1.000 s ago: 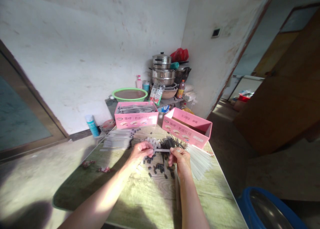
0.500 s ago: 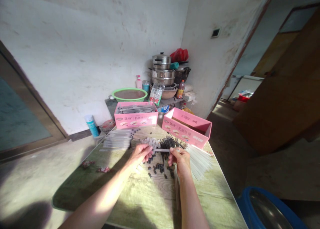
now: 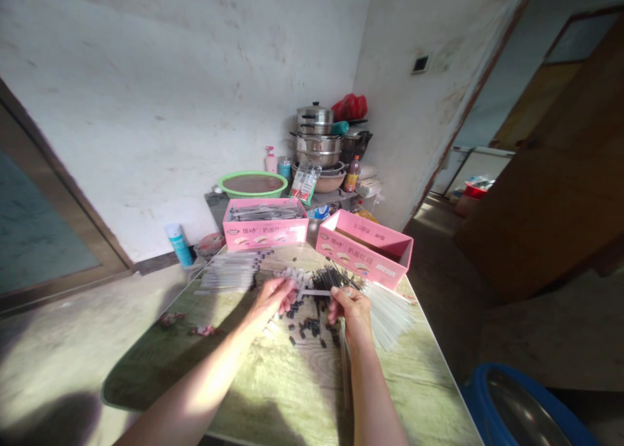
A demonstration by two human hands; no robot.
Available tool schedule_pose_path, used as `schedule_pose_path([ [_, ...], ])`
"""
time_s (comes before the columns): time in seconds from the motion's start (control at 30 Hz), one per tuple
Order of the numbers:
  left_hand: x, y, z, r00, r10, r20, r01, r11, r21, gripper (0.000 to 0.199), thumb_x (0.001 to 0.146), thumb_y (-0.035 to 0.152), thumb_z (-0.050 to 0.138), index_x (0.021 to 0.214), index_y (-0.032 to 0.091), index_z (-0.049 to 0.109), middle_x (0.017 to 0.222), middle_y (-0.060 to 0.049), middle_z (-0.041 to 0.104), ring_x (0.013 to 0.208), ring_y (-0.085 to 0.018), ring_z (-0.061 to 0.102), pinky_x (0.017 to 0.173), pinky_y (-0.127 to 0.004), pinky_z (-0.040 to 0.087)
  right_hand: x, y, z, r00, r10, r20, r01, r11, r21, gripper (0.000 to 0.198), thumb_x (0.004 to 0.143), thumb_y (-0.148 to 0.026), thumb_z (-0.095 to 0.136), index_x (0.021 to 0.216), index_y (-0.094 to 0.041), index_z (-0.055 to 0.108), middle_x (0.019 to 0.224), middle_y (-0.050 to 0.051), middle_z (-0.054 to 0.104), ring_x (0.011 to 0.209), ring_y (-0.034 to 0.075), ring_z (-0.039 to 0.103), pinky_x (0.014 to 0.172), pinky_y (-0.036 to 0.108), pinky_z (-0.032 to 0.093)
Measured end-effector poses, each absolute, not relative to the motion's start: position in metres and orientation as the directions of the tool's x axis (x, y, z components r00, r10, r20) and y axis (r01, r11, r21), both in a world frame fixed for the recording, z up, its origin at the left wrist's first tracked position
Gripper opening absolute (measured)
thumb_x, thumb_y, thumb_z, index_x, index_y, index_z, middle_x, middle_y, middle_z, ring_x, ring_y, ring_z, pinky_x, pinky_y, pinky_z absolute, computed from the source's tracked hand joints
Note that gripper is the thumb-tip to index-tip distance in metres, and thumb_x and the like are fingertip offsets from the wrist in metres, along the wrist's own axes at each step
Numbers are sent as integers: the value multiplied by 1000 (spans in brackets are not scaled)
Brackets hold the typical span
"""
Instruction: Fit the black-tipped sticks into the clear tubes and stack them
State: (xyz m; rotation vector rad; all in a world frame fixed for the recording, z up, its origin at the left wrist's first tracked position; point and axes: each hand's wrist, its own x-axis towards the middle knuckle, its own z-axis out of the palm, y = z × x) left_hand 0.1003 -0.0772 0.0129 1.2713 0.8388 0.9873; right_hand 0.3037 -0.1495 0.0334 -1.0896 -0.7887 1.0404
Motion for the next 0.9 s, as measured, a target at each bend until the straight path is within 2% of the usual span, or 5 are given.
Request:
schedule_pose_path([
  [0.13, 100, -78, 13, 405, 914, 6, -40, 11, 999, 41, 84, 56, 72, 68, 18, 67, 58, -1, 64, 40, -9, 51, 37, -21, 31, 304, -150, 33, 327, 945, 13, -264, 105, -959, 42, 69, -46, 88, 52, -18, 62, 45, 2, 62, 31, 13, 54, 32, 23, 44],
  [0.33, 102, -77, 16, 415, 905, 97, -228, 0, 974, 43, 62, 45, 91, 88, 17, 70, 71, -1, 70, 56, -13, 62, 53, -23, 51, 303, -150, 35, 344, 939, 17, -276, 118, -954, 41, 67, -45, 90, 53, -18, 62, 46, 1, 62, 32, 13, 54, 32, 23, 44],
  [0.57, 101, -77, 12, 416, 908, 38, -60, -14, 998, 39, 84, 55, 71, 70, 19, 66, 60, -2, 63, 42, -10, 54, 36, -21, 33, 304, -149, 32, 339, 941, 17, -278, 118, -953, 41, 69, -44, 89, 53, -18, 62, 46, 2, 62, 32, 13, 54, 32, 23, 44],
  [0.77, 103, -75, 14, 407, 906, 115, -223, -24, 974, 41, 61, 44, 91, 84, 17, 70, 67, 0, 68, 54, -13, 61, 50, -23, 50, 305, -148, 30, 341, 940, 17, -278, 118, -953, 41, 68, -44, 89, 54, -18, 62, 46, 1, 62, 32, 13, 54, 32, 24, 44],
  [0.9, 101, -77, 17, 378, 921, 96, -166, -35, 986, 36, 75, 50, 81, 83, 17, 71, 68, -2, 69, 52, -12, 60, 45, -21, 46, 305, -148, 30, 339, 941, 17, -274, 116, -955, 41, 69, -45, 89, 53, -18, 61, 47, 1, 62, 33, 13, 54, 32, 23, 44],
])
